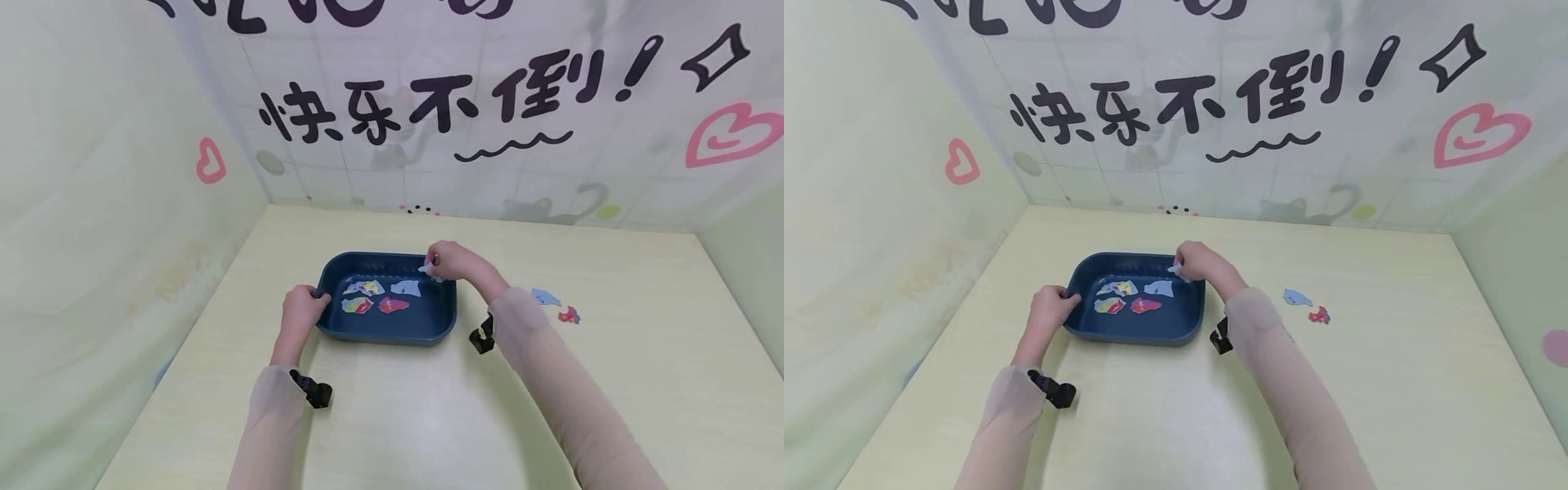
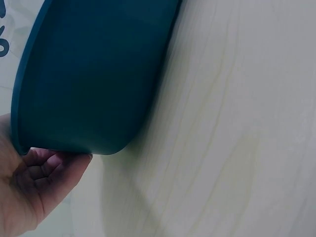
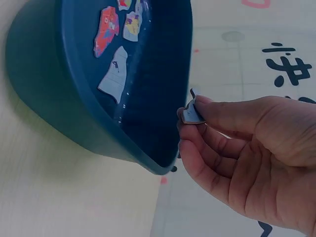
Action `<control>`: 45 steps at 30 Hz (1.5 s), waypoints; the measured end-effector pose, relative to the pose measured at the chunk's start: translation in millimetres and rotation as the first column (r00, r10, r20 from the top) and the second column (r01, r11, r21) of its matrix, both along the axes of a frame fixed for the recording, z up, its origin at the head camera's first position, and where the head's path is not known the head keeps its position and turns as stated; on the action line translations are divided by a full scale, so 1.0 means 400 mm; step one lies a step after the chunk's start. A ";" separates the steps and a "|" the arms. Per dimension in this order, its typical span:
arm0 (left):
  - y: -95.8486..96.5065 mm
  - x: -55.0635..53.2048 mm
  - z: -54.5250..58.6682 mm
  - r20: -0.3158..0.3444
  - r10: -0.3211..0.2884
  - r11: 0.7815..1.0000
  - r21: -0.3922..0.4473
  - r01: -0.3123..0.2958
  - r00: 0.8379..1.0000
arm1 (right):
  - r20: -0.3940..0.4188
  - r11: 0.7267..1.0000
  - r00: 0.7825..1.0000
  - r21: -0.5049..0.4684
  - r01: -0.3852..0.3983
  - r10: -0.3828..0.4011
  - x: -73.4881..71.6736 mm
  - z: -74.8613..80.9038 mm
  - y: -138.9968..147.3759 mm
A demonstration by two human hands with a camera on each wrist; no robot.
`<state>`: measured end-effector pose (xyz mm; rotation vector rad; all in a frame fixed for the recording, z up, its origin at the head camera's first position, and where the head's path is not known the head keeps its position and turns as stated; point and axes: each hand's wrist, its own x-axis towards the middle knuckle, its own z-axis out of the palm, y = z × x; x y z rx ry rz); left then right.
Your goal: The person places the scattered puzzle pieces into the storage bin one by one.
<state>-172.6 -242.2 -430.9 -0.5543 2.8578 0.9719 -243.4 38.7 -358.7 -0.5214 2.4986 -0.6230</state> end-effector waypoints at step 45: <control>-0.003 0.002 0.001 -0.003 0.021 0.999 0.045 -0.021 1.000 | 0.166 0.947 0.975 0.308 0.092 -0.149 -0.001 -0.048 -0.097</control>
